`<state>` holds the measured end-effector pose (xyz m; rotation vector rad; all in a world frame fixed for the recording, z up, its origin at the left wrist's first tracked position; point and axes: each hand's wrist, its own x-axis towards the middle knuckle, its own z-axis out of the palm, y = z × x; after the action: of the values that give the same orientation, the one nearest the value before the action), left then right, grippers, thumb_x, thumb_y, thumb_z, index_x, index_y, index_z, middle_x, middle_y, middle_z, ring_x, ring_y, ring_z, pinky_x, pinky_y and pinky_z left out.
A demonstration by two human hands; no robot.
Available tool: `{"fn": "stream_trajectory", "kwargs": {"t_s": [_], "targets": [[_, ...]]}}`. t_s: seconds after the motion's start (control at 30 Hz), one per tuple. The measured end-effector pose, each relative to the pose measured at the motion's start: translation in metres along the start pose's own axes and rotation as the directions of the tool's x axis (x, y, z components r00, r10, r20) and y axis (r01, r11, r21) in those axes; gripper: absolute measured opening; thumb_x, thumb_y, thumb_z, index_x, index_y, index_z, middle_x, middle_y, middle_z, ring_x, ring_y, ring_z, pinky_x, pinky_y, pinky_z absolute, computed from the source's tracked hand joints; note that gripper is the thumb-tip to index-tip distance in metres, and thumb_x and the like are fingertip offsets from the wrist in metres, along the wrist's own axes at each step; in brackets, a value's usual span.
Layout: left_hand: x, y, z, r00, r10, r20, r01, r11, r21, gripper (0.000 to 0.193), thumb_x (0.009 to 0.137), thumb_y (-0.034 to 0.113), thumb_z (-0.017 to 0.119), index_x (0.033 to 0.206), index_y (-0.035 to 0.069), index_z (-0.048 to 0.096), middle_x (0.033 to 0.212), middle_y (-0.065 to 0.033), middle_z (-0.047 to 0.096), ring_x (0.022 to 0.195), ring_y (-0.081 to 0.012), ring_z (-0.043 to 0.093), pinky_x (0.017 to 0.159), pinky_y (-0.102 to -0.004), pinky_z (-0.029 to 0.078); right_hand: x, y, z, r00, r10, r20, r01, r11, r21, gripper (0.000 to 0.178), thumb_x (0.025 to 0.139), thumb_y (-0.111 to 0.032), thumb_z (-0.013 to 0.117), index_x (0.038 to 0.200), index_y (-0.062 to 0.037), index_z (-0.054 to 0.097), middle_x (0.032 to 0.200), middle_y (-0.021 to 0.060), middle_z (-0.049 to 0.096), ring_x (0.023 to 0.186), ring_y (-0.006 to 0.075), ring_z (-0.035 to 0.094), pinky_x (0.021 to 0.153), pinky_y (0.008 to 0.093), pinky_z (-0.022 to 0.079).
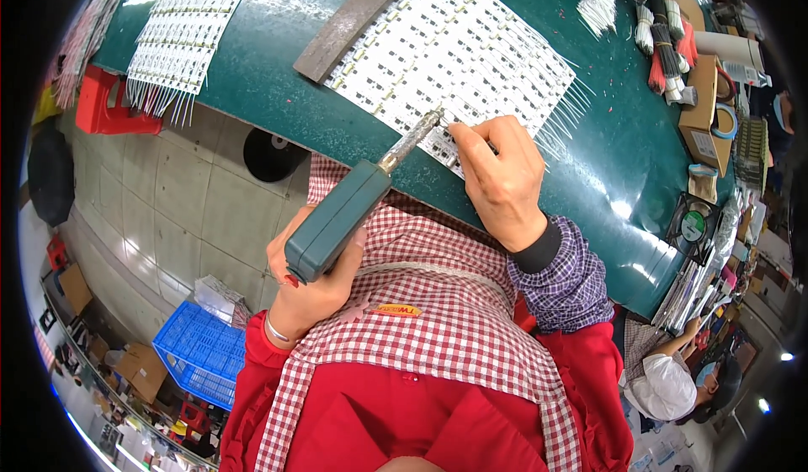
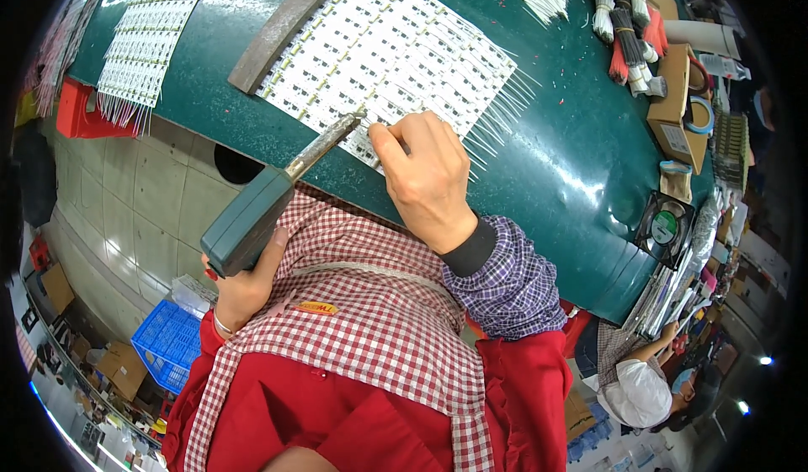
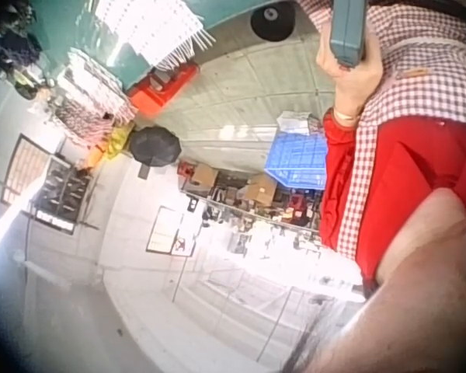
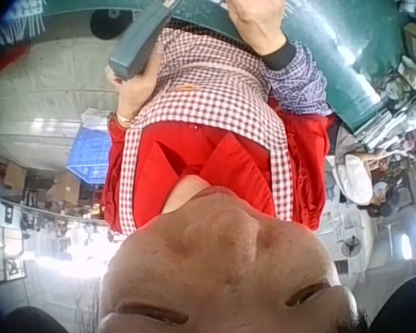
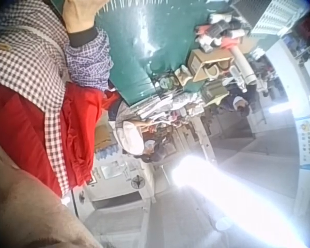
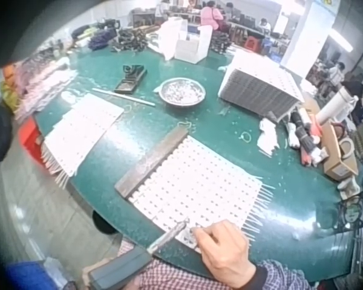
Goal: The person assembles a circuit board panel by picking electronic components from a pile by hand, positioning them onto the board, and securing them with a handheld soldering tool.
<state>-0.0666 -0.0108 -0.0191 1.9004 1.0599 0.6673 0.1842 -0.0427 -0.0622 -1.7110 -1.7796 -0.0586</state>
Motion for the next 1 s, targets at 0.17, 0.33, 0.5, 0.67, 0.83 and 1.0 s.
{"fn": "stream_trajectory", "kwargs": {"t_s": [0.17,0.33,0.5,0.67,0.83,1.0], "targets": [[0.000,0.000,0.000,0.998,0.046,-0.049,-0.046,0.999,-0.006,0.019,0.079,-0.001,0.078,0.097,-0.005,0.073,0.088,-0.0154,0.071,0.068,-0.0233,0.068,0.060,-0.0305,0.053,0.000,0.002,0.001,1.000,-0.006,-0.004,0.006,1.000,-0.006,0.026,0.072,0.000,0.071,0.097,-0.0067,0.071,0.079,0.0035,0.054,0.072,0.0208,0.056,0.063,0.0344,0.045],[-0.009,-0.006,-0.002,0.998,-0.015,-0.055,0.013,1.000,-0.028,0.022,0.079,0.001,0.079,0.099,-0.005,0.074,0.087,-0.0158,0.071,0.066,-0.0230,0.068,0.059,-0.0308,0.053,-0.001,0.002,0.002,1.000,-0.004,-0.019,0.004,1.000,-0.012,0.025,0.072,0.000,0.071,0.097,-0.0067,0.071,0.078,0.0035,0.055,0.071,0.0206,0.056,0.062,0.0342,0.045],[-0.008,-0.004,-0.002,0.998,-0.020,-0.065,0.020,1.000,-0.008,0.021,0.079,0.001,0.079,0.098,-0.005,0.074,0.087,-0.0156,0.071,0.065,-0.0220,0.067,0.058,-0.0307,0.052,0.000,0.001,0.000,1.000,-0.010,-0.026,0.009,1.000,-0.018,0.024,0.073,0.001,0.071,0.096,-0.0059,0.070,0.078,0.0038,0.055,0.071,0.0207,0.056,0.062,0.0345,0.045],[-0.010,-0.004,-0.005,0.999,0.020,-0.042,-0.020,1.000,-0.007,0.021,0.078,-0.002,0.079,0.098,-0.006,0.073,0.089,-0.0154,0.072,0.067,-0.0209,0.068,0.059,-0.0301,0.053,-0.006,-0.002,-0.015,0.997,-0.052,-0.062,0.050,0.998,-0.041,0.027,0.070,0.002,0.071,0.096,-0.0023,0.071,0.077,0.0042,0.056,0.070,0.0222,0.057,0.065,0.0350,0.046],[-0.011,-0.002,-0.005,0.998,0.014,-0.063,-0.015,1.000,-0.016,0.021,0.078,-0.002,0.079,0.098,-0.006,0.073,0.091,-0.0156,0.072,0.070,-0.0211,0.069,0.063,-0.0299,0.055,0.005,-0.003,-0.010,0.988,-0.111,-0.111,0.113,0.994,0.011,0.027,0.069,0.002,0.070,0.096,-0.0024,0.071,0.077,0.0041,0.057,0.071,0.0224,0.058,0.065,0.0354,0.046],[-0.012,-0.002,-0.004,0.998,-0.003,-0.056,0.003,1.000,-0.011,0.022,0.078,-0.003,0.078,0.098,-0.006,0.073,0.092,-0.0156,0.072,0.072,-0.0213,0.069,0.064,-0.0293,0.055,0.001,0.002,-0.004,0.998,-0.055,-0.029,0.056,0.998,0.019,0.029,0.070,0.007,0.078,0.095,-0.0051,0.073,0.078,0.0055,0.057,0.071,0.0242,0.058,0.061,0.0361,0.045]]}}
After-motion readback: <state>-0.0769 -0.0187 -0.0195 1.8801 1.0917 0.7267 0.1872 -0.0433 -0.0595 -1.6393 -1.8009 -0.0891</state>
